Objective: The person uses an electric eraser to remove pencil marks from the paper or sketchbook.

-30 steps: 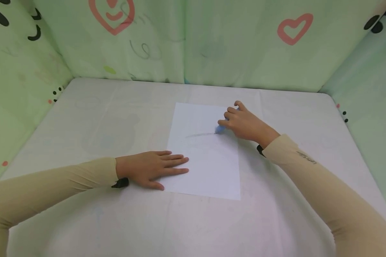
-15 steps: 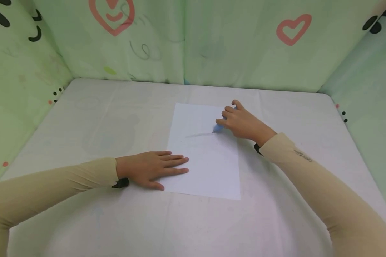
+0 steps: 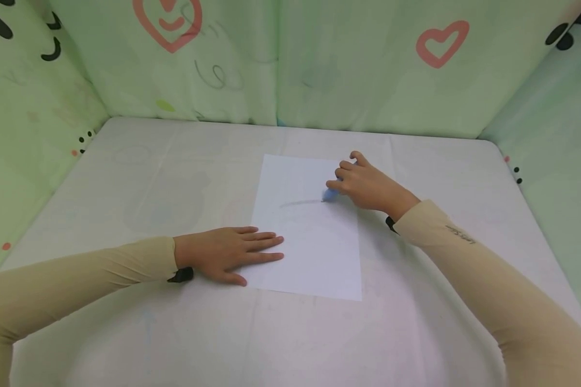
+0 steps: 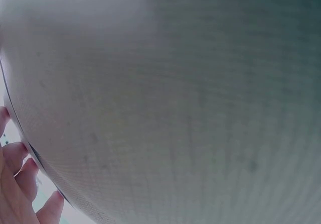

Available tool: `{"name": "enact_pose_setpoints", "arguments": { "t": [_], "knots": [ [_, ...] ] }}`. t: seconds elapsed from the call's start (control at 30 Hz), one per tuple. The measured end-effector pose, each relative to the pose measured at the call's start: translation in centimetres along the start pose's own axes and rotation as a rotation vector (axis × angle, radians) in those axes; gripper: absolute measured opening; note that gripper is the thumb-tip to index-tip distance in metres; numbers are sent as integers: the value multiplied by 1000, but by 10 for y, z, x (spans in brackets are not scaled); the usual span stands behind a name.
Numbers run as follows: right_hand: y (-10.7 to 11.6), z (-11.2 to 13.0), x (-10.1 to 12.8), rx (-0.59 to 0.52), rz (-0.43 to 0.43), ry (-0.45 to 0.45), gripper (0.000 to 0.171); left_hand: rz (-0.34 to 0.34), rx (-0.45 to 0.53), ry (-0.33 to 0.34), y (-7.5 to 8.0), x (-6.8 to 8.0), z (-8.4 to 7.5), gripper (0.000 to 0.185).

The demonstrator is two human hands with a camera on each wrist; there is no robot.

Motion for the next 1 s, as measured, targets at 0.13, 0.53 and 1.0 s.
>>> {"name": "enact_pose_setpoints", "arguments": {
  "t": [0.13, 0.53, 1.0],
  "knots": [
    [-1, 1, -5, 1, 32, -24, 25, 3, 1, -1, 1, -1, 0, 71],
    [3, 2, 3, 0, -11, 9, 25, 13, 1, 2, 1, 0, 0, 71],
    [0, 3, -6, 19, 17, -13, 24, 8, -14, -1, 0, -1, 1, 72]
  ]
}}
Point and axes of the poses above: each hand's wrist, its own x-axis away from the middle knuckle, its own y-axis out of the back of the hand, z = x × y, the point moved 4 cm from there along -x, towards the middle knuckle, and after that the axes turned 11 degrees about -y, right-handed, at the moved point
